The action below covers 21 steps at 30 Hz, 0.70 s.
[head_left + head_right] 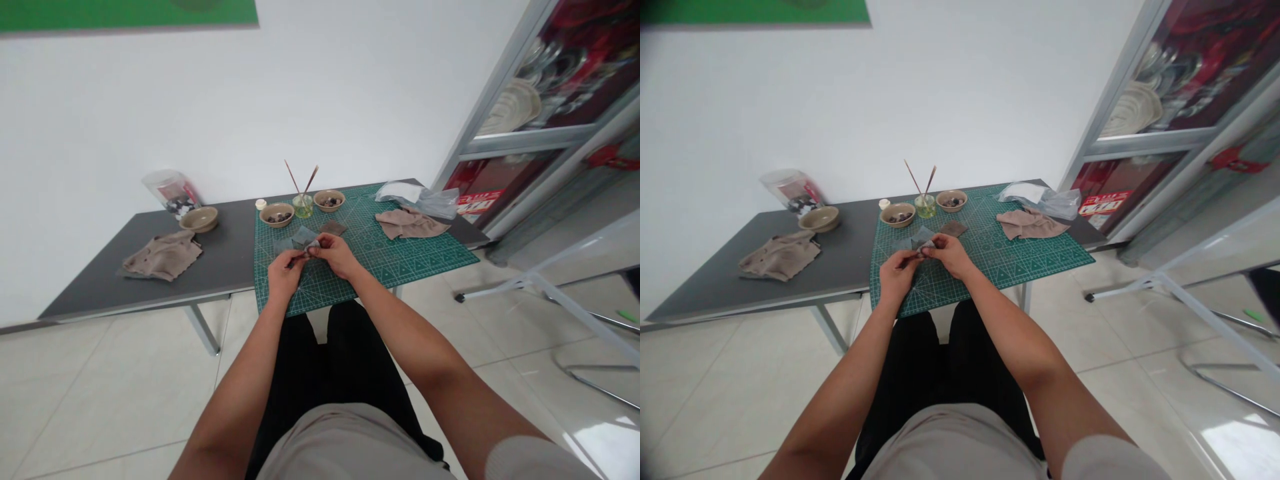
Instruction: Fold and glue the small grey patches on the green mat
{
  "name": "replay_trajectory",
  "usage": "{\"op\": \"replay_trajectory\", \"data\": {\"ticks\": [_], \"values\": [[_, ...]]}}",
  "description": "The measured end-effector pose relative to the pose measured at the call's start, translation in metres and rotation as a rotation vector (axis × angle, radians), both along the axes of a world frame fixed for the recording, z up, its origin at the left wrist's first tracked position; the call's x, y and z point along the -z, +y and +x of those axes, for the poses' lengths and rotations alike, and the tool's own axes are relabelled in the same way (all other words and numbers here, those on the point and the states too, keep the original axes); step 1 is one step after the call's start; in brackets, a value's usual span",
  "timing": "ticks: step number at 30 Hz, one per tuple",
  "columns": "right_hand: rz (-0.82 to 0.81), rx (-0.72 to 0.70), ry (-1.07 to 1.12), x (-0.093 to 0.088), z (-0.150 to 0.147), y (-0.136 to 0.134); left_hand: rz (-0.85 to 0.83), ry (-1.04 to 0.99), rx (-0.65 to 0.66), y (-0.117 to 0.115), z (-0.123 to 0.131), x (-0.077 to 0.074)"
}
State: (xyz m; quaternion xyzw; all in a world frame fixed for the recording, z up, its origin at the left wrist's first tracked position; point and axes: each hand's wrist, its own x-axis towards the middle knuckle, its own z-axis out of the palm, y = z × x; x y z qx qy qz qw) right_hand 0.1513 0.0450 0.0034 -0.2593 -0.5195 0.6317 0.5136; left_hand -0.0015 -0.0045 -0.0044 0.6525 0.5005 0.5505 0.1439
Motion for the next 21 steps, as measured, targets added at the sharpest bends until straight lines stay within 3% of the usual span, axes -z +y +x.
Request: {"op": "replay_trajectory", "data": {"ticks": [6,11,21], "values": [[0.0,-0.064,-0.018,-0.0041,0.0015,-0.0007,0.087,0.046,-0.032,-0.0001,0.0003,-0.0059],[0.015,-0.026,-0.024,-0.0038,0.0005,-0.0023,0.017,0.067,0.017,0.0003,0.0001,-0.0054],[-0.019,0.059,-0.06,-0.0004,-0.0003,-0.0005,-0.031,-0.247,0.123,0.0073,-0.0074,-0.0066]]}}
